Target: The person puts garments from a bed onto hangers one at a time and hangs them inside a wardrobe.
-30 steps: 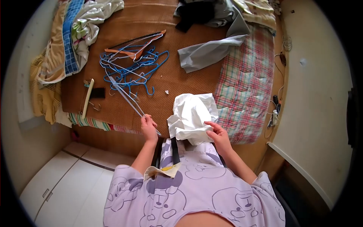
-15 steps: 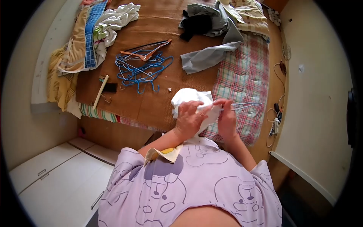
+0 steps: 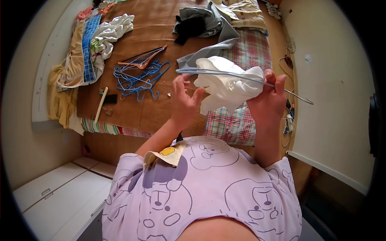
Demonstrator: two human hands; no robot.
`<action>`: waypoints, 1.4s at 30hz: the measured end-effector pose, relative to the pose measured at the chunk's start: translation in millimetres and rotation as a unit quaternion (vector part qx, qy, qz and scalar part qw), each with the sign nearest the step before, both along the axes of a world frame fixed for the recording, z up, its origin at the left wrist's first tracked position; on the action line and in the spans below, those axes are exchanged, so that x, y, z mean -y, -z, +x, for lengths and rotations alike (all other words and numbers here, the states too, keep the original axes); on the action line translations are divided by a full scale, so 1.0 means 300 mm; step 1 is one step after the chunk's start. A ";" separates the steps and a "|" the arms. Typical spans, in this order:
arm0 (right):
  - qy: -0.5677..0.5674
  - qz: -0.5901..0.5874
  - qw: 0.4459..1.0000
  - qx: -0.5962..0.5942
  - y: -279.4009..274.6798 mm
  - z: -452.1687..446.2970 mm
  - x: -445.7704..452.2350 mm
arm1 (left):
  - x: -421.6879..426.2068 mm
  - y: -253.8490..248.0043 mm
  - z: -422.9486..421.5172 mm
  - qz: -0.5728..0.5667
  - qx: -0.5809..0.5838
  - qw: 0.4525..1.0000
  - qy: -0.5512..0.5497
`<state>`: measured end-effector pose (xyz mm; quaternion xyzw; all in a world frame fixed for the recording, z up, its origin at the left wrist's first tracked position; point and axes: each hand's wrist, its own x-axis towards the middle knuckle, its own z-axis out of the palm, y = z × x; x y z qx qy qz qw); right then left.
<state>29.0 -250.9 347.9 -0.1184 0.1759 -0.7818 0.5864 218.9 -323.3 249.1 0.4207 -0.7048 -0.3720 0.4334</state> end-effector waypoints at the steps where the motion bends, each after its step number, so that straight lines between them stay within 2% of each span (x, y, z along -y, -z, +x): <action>1: -0.028 -0.021 0.999 -0.007 -0.009 0.000 -0.011 | 0.017 -0.020 -0.024 0.048 -0.018 0.998 -0.032; 2: -0.054 -0.042 0.998 -0.013 -0.016 0.001 -0.022 | 0.044 -0.032 -0.051 0.046 -0.018 0.998 -0.030; 3: -0.052 -0.043 0.998 -0.013 -0.022 0.003 -0.034 | 0.077 -0.040 -0.079 0.180 -0.079 0.980 -0.007; 4: -0.071 -0.037 0.996 -0.027 -0.027 0.004 -0.046 | 0.102 -0.044 -0.099 0.311 -0.138 0.940 0.016; 5: -0.089 -0.031 0.995 -0.040 -0.032 0.005 -0.058 | 0.122 -0.039 -0.102 0.311 -0.136 0.941 0.018; 7: -0.082 -0.042 0.995 -0.040 -0.037 0.008 -0.077 | 0.146 -0.008 -0.095 0.446 0.001 0.876 0.182; 9: -0.072 -0.053 0.995 -0.038 -0.041 -0.005 -0.098 | 0.136 0.027 -0.097 0.458 -0.030 0.865 0.203; 11: -0.050 -0.034 0.994 -0.089 -0.044 -0.054 -0.126 | 0.159 0.033 -0.089 0.571 -0.207 0.790 0.083; 12: -0.043 -0.034 0.995 -0.088 -0.033 -0.078 -0.138 | 0.164 -0.056 -0.084 0.603 -0.276 0.745 0.076; 13: -0.043 -0.013 0.994 -0.103 -0.011 -0.104 -0.147 | 0.191 -0.105 -0.069 0.593 -0.252 0.762 0.061; 15: -0.041 0.007 0.992 -0.119 0.035 -0.157 -0.163 | 0.233 -0.168 -0.066 0.553 -0.377 0.734 0.118; 18: -0.078 0.008 0.993 -0.085 0.074 -0.207 -0.177 | 0.257 -0.264 -0.078 0.493 -0.353 0.784 0.135; 19: -0.063 0.077 0.984 -0.145 0.066 -0.212 -0.182 | 0.257 -0.296 -0.080 0.493 -0.349 0.785 0.135; 20: -0.047 0.145 0.967 -0.204 0.063 -0.219 -0.190 | 0.257 -0.329 -0.084 0.449 -0.300 0.831 0.133; 21: -0.043 0.144 0.968 -0.202 0.071 -0.232 -0.199 | 0.258 -0.350 -0.088 0.401 -0.249 0.872 0.131; 23: -0.054 0.237 0.872 -0.425 0.097 -0.270 -0.230 | 0.264 -0.359 -0.085 0.380 -0.224 0.889 0.127; 25: -0.064 0.228 0.869 -0.435 0.116 -0.299 -0.264 | 0.273 -0.367 -0.075 0.370 -0.197 0.902 0.105; 27: 0.053 0.342 0.693 -0.633 0.101 -0.296 -0.299 | 0.287 -0.366 -0.056 0.364 -0.176 0.908 0.113; 28: 0.160 0.254 0.694 -0.654 0.118 -0.287 -0.312 | 0.283 -0.373 -0.051 0.363 -0.194 0.905 0.107; 29: 0.162 0.254 0.694 -0.654 0.128 -0.288 -0.333 | 0.283 -0.378 -0.048 0.361 -0.211 0.903 0.101; 31: 0.175 0.191 0.622 -0.739 0.141 -0.295 -0.380 | 0.293 -0.371 -0.035 0.347 -0.195 0.913 0.095; 32: 0.176 0.190 0.622 -0.738 0.129 -0.279 -0.398 | 0.295 -0.371 -0.032 0.332 -0.178 0.922 0.088; 34: 0.136 0.174 0.725 -0.653 0.084 -0.240 -0.416 | 0.281 -0.385 -0.037 0.325 -0.161 0.930 0.062; 36: 0.163 0.181 0.746 -0.620 0.044 -0.183 -0.383 | 0.278 -0.387 -0.039 0.317 -0.141 0.937 0.036; 38: 0.194 0.234 0.771 -0.559 0.046 -0.176 -0.379 | 0.291 -0.366 -0.033 0.219 -0.043 0.974 0.033; 39: 0.196 0.234 0.772 -0.557 0.046 -0.175 -0.380 | 0.296 -0.362 -0.031 0.217 -0.041 0.975 0.036; 41: 0.237 0.152 0.676 -0.681 0.016 -0.157 -0.371 | 0.303 -0.361 -0.028 0.172 -0.032 0.984 0.030; 42: 0.239 0.152 0.677 -0.680 -0.005 -0.143 -0.371 | 0.307 -0.367 -0.025 0.171 -0.031 0.984 0.032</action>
